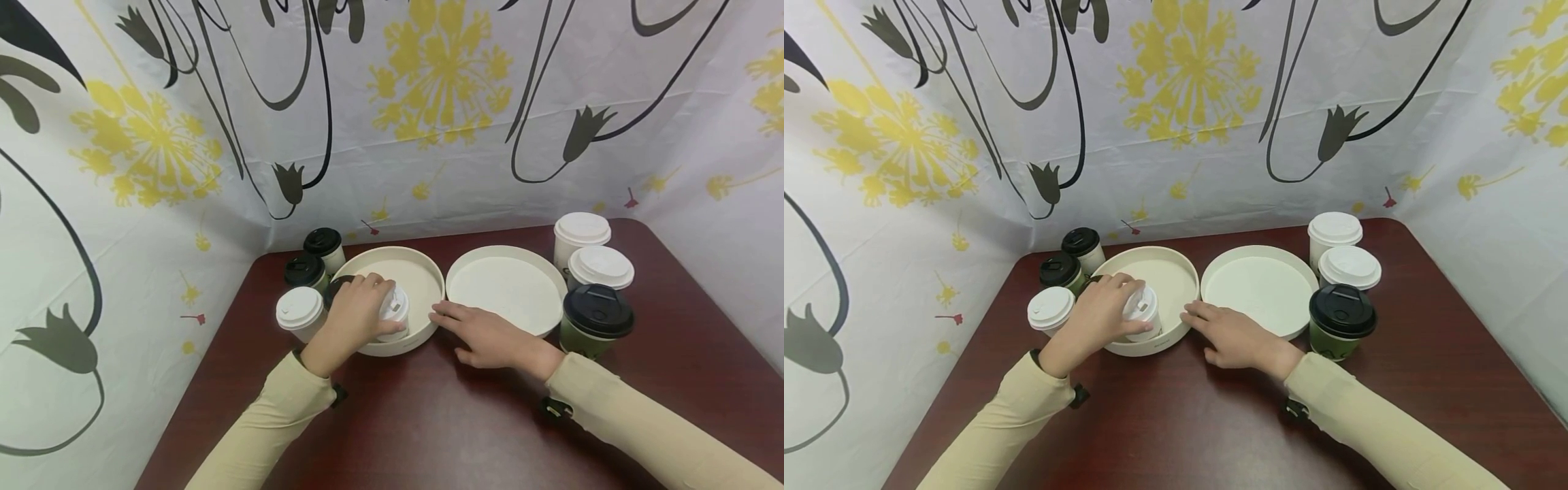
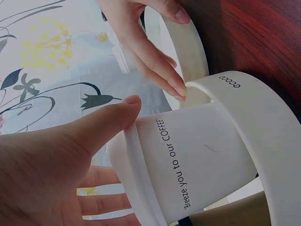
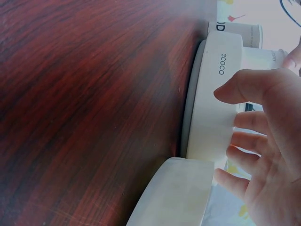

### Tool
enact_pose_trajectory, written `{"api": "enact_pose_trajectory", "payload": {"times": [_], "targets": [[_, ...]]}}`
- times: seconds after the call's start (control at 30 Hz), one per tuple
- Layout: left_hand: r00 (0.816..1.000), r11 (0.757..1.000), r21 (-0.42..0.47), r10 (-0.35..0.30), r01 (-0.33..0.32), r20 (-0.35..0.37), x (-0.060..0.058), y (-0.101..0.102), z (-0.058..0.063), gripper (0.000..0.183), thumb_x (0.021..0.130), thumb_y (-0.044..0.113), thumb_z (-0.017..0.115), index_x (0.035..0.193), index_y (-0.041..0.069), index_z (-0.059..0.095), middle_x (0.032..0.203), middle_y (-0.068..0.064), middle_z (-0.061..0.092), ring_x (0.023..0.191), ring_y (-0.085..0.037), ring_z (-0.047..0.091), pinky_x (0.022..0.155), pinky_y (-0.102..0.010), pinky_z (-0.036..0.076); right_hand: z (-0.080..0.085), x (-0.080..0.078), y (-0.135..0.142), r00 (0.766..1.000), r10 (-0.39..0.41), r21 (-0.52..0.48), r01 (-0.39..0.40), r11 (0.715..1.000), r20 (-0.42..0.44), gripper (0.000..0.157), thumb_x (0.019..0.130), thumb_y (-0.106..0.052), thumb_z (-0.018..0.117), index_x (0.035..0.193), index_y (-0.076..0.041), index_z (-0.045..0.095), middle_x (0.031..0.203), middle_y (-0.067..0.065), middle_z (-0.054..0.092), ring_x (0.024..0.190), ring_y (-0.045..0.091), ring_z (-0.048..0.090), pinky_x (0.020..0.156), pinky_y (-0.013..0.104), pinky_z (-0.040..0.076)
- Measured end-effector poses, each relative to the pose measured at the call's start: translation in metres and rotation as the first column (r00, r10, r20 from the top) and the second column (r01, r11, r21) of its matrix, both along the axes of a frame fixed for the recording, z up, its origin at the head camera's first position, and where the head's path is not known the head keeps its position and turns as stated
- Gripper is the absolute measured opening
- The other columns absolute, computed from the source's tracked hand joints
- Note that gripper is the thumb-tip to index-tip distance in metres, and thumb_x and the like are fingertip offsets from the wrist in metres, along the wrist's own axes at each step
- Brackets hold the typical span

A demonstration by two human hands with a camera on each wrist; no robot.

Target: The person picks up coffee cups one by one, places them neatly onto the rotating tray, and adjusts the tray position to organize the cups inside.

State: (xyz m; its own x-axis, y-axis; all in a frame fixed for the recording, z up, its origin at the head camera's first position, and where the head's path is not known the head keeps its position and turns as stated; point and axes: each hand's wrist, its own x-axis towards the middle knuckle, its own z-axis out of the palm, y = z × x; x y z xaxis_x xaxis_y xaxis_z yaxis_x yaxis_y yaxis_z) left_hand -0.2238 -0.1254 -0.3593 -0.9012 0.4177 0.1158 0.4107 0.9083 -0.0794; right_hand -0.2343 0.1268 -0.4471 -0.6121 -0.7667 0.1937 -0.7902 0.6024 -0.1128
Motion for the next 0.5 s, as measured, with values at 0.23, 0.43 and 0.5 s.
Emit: {"api": "enact_pose_trajectory", "payload": {"times": [0.23,0.43,0.5], "targets": [[1.000,1.000,0.013,0.006,-0.006,0.006,-0.0004,0.0002,-0.0015,0.076,0.075,0.059,0.078,0.133,0.014,0.060,0.128,-0.009,0.063,0.114,-0.029,0.059,0.090,-0.047,0.052,0.0002,0.0003,0.0003,1.000,0.002,-0.004,-0.002,1.000,-0.005,0.072,0.080,-0.020,0.073,0.145,-0.006,0.047,0.151,0.014,0.047,0.132,0.029,0.054,0.104,0.045,0.049],[1.000,1.000,0.028,0.004,-0.004,0.002,-0.0007,-0.0003,-0.0031,0.078,0.075,0.059,0.078,0.134,0.013,0.059,0.129,-0.010,0.061,0.114,-0.030,0.059,0.090,-0.048,0.052,-0.0002,0.0001,0.0003,1.000,0.003,-0.010,-0.003,1.000,-0.007,0.072,0.080,-0.020,0.073,0.145,-0.006,0.047,0.151,0.014,0.047,0.132,0.029,0.055,0.104,0.044,0.050],[1.000,0.999,0.032,0.007,-0.007,0.004,-0.0007,-0.0003,-0.0039,0.078,0.074,0.059,0.078,0.135,0.014,0.059,0.129,-0.010,0.061,0.114,-0.030,0.058,0.090,-0.048,0.052,-0.0005,0.0001,0.0003,1.000,0.003,-0.010,-0.003,1.000,-0.003,0.072,0.080,-0.020,0.073,0.145,-0.006,0.047,0.151,0.014,0.047,0.132,0.029,0.055,0.104,0.044,0.050]]}}
